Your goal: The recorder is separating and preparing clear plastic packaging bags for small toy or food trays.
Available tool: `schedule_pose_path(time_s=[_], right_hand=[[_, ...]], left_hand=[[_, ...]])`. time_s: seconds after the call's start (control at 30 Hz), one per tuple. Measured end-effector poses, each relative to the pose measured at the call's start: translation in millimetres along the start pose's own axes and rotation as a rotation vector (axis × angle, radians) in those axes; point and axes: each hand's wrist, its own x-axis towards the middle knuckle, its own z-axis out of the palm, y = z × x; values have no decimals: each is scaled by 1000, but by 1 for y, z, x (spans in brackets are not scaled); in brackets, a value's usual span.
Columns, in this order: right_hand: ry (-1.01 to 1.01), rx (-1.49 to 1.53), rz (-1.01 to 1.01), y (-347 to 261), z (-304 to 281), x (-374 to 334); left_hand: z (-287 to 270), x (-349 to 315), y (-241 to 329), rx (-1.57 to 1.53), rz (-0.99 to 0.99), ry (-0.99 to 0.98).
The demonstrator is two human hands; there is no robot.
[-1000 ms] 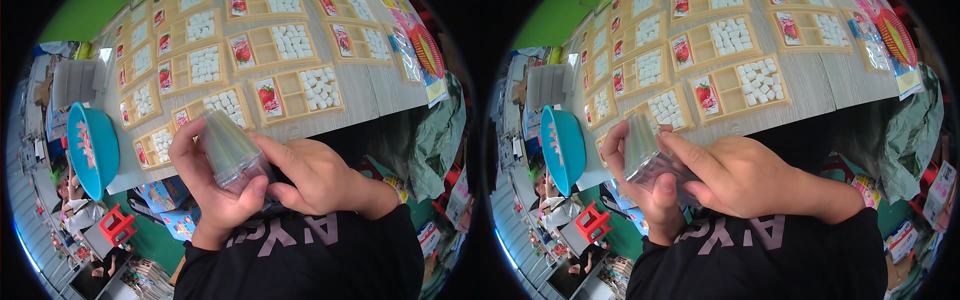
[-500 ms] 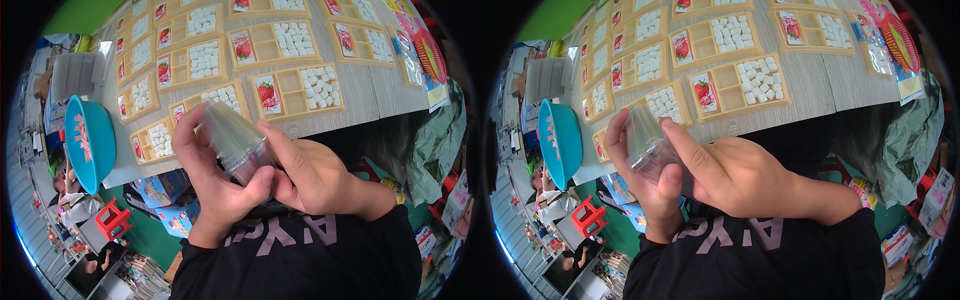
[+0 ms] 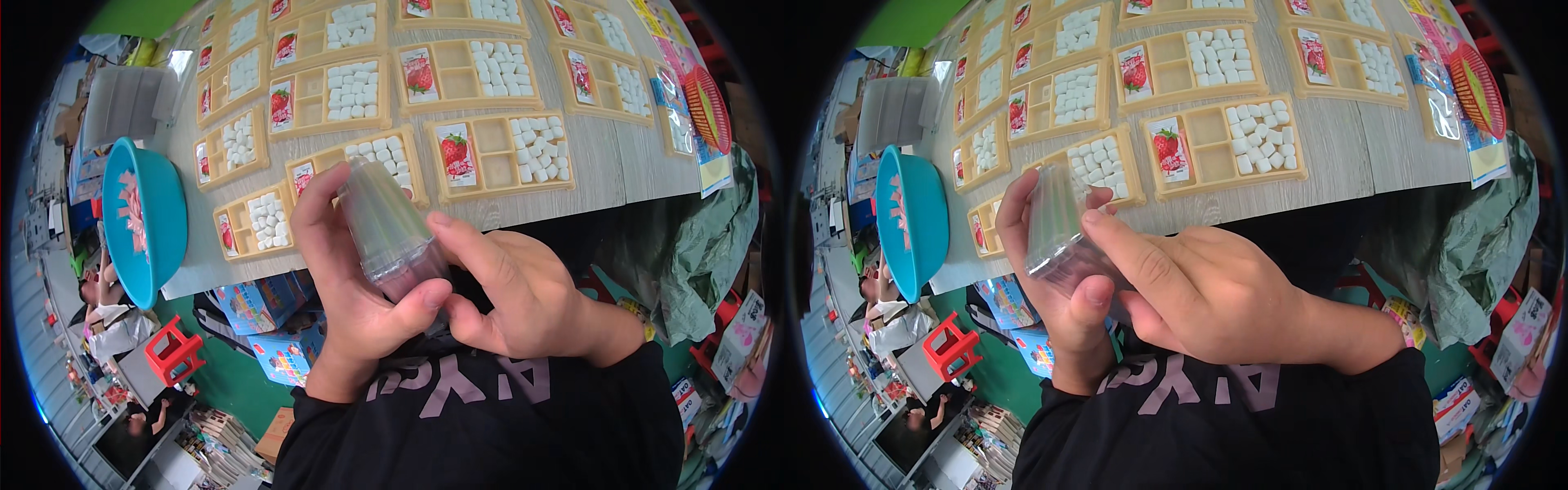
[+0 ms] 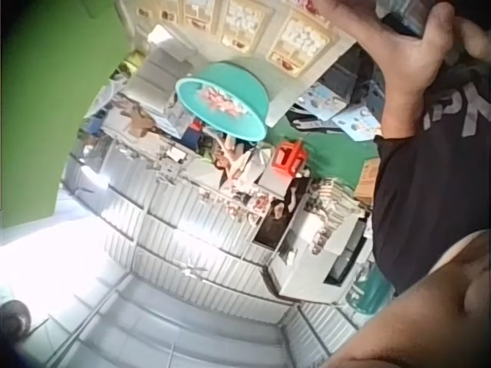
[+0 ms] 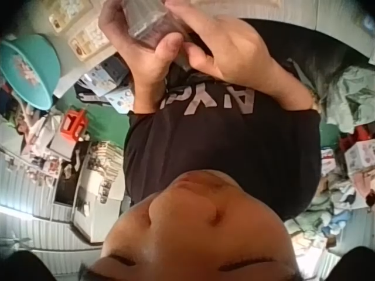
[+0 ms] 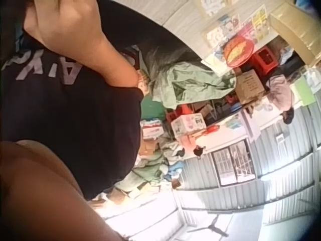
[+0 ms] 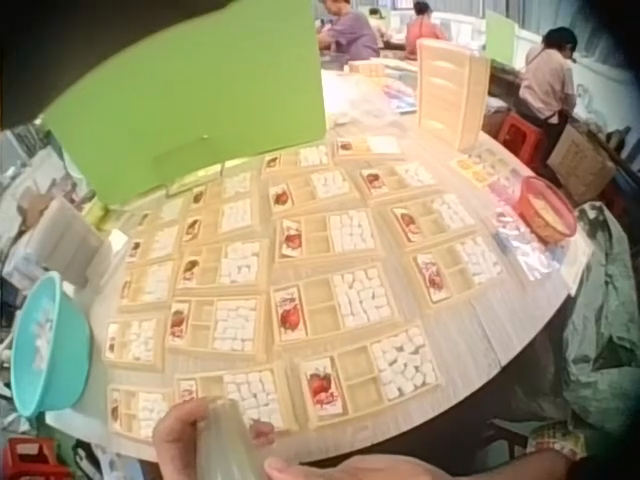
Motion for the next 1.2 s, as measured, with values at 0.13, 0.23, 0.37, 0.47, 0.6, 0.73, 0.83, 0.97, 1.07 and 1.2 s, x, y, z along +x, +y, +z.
schedule_pose_path(time_s=[0.13, 0.23, 0.37, 0.47, 0.6, 0.73, 0.83, 0.97, 1.07, 1.2], right_hand=[[66, 36, 3, 0, 4, 2], [43, 85, 47, 2, 4, 2], [16, 75, 76, 1, 5, 2], [18, 83, 95, 0, 5, 2], [32, 89, 95, 0, 5, 3], [64, 97, 92, 2, 6, 2], [51, 99, 109, 1, 3, 1], [44, 114, 121, 2, 1, 1], [50, 119, 133, 5, 1, -1], [45, 110, 150, 6, 2, -5]], left_hand=[[1, -1, 1, -33, -19, 0], [-1, -1, 2, -49, -28, 15], [-2, -1, 1, -27, -17, 6], [0, -2, 1, -34, -27, 18], [-1, -1, 0, -11, 13, 2], [2, 2, -1, -41, 4, 2], [1, 1, -3, -19, 24, -8], [3, 1, 0, -16, -4, -19], [3, 3, -2, -11, -28, -24], [2, 3, -2, 26, -30, -35]])
